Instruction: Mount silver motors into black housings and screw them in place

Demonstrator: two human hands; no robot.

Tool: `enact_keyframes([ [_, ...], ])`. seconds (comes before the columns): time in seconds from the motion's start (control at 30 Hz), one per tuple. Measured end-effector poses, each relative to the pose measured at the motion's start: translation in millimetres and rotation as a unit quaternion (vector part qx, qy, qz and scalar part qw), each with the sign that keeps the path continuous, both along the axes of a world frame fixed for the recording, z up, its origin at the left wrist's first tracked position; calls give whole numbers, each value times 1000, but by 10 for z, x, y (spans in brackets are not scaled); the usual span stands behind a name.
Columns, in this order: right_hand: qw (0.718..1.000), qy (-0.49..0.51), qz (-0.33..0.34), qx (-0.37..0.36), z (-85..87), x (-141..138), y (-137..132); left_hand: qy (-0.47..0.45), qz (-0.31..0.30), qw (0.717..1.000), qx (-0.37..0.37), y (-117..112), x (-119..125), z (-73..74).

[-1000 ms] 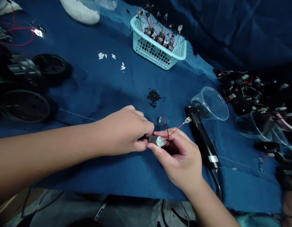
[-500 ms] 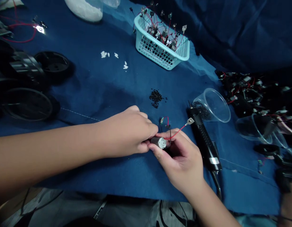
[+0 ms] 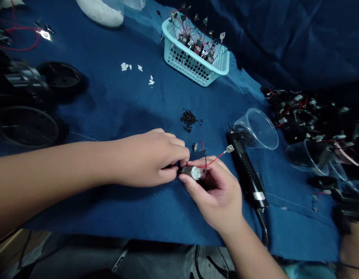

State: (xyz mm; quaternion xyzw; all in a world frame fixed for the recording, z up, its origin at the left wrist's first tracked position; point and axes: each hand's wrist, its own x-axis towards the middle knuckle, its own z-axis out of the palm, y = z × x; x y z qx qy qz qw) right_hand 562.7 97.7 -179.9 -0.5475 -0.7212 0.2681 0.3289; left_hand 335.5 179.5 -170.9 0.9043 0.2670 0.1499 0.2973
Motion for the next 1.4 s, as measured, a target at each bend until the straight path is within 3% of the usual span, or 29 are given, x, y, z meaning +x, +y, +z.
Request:
enact_keyframes([
  [0.17, 999, -9, 13, 29, 5, -26, 5, -48, 23, 986, -161, -11, -24, 182],
  [0.3, 999, -20, 9, 46, 8, -64, 23, -54, 33, 973, -224, -36, 3, 240],
  [0.5, 999, -14, 26, 41, 21, -39, 37, -106, 59, 955, -272, -60, 103, 145],
  [0.7, 999, 5, 46, 26, 63, -9, 38, -165, 60, 909, -378, -64, 186, 63],
  [0.87, 998, 53, 13, 23, 67, -17, 14, -177, 81, 899, -391, -77, 186, 60],
  [1.0, 1000, 11, 10, 28, 82, -29, 5, -185, 65, 888, -416, -114, 186, 44],
  [1.2, 1000, -1, 0, 11, 72, -54, 24, -197, 89, 894, -392, -147, 206, 40],
  [1.4, 999, -33, 2, 25, 57, -35, -4, -140, 108, 883, -434, -154, 174, 69],
])
